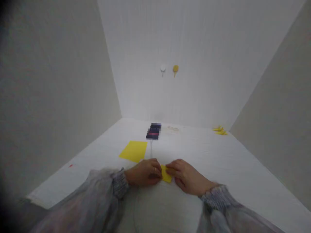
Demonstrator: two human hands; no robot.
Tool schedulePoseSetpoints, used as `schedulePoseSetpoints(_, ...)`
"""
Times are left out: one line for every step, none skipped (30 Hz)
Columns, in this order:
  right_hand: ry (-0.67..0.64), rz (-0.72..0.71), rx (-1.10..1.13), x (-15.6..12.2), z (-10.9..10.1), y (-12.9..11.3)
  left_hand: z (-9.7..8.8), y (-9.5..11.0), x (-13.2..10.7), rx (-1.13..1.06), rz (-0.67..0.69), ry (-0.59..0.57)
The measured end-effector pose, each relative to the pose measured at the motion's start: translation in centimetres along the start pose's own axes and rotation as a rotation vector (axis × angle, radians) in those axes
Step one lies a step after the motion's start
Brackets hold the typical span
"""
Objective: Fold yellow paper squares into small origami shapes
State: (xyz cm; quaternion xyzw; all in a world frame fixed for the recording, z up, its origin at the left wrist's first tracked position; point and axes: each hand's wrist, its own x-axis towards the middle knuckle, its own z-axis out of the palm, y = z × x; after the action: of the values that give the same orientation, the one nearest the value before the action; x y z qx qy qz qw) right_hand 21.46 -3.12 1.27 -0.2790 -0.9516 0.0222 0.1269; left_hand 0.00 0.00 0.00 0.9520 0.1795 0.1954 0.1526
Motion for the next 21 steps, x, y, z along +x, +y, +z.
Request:
schedulePoseSetpoints(0.007, -0.004, 0.002, 0.0, -0.4, -0.2, -0.3, 0.2, -0.1, -0.020, -0.014, -0.006)
schedulePoseSetpoints(0.014, -0.008, 0.003, 0.0, -0.8, -0.4, -0.5, 0.4, -0.1, -0.041, -0.031, -0.009)
schedulePoseSetpoints(0.019, -0.011, 0.004, 0.0, -1.1, -0.6, -0.7, 0.5, -0.1, -0.063, -0.051, -0.011)
schedulePoseSetpoints(0.027, -0.014, 0.004, 0.0, -1.4, -0.8, -0.9, 0.7, -0.1, -0.087, -0.073, -0.011)
schedulePoseSetpoints(0.035, -0.014, 0.001, 0.0, -1.5, -0.9, -1.0, 0.8, 0.0, -0.115, -0.103, -0.008)
schedulePoseSetpoints(0.041, -0.017, -0.001, 0.1, -1.6, -1.0, -1.1, 1.0, 0.1, -0.144, -0.133, -0.002)
schedulePoseSetpoints(0.045, -0.020, -0.002, 0.1, -1.6, -1.1, -1.1, 1.0, 0.2, -0.168, -0.157, -0.001)
schedulePoseSetpoints(0.047, -0.022, -0.002, 0.1, -1.6, -1.1, -1.1, 1.1, 0.3, -0.183, -0.173, -0.001)
schedulePoseSetpoints(0.046, -0.025, -0.001, 0.2, -1.5, -1.1, -1.0, 1.1, 0.4, -0.188, -0.183, -0.001)
schedulePoseSetpoints(0.044, -0.028, -0.002, 0.2, -1.4, -1.1, -0.9, 1.0, 0.4, -0.183, -0.185, 0.001)
schedulePoseSetpoints(0.041, -0.031, -0.007, 0.2, -1.3, -1.0, -0.8, 0.9, 0.5, -0.170, -0.183, 0.009)
schedulePoseSetpoints(0.037, -0.034, -0.018, 0.2, -1.1, -1.0, -0.7, 0.8, 0.5, -0.153, -0.177, 0.024)
schedulePoseSetpoints(0.037, -0.041, -0.039, 0.2, -1.0, -1.0, -0.5, 0.7, 0.5, -0.136, -0.166, 0.039)
schedulePoseSetpoints(0.041, -0.052, -0.068, 0.1, -0.9, -1.0, -0.5, 0.6, 0.5, -0.124, -0.149, 0.049)
schedulePoseSetpoints(0.048, -0.066, -0.104, 0.1, -0.7, -1.0, -0.4, 0.4, 0.5, -0.118, -0.128, 0.051)
schedulePoseSetpoints(0.056, -0.082, -0.143, 0.0, -0.6, -1.1, -0.4, 0.3, 0.5, -0.116, -0.106, 0.048)
schedulePoseSetpoints(0.063, -0.096, -0.181, 0.0, -0.5, -1.3, -0.4, 0.2, 0.5, -0.119, -0.085, 0.037)
schedulePoseSetpoints(0.067, -0.113, -0.213, -0.1, -0.4, -1.5, -0.4, 0.1, 0.5, -0.122, -0.068, 0.021)
schedulePoseSetpoints(0.053, -0.121, -0.233, -0.1, -0.3, -1.7, -0.5, 0.0, 0.5, -0.124, -0.058, 0.008)
schedulePoseSetpoints(0.049, -0.117, -0.245, -0.2, -0.1, -2.0, -0.5, -0.1, 0.5, -0.123, -0.057, 0.000)
schedulePoseSetpoints(0.063, -0.132, -0.251, -0.2, 0.0, -2.2, -0.5, -0.1, 0.5, -0.120, -0.061, -0.005)
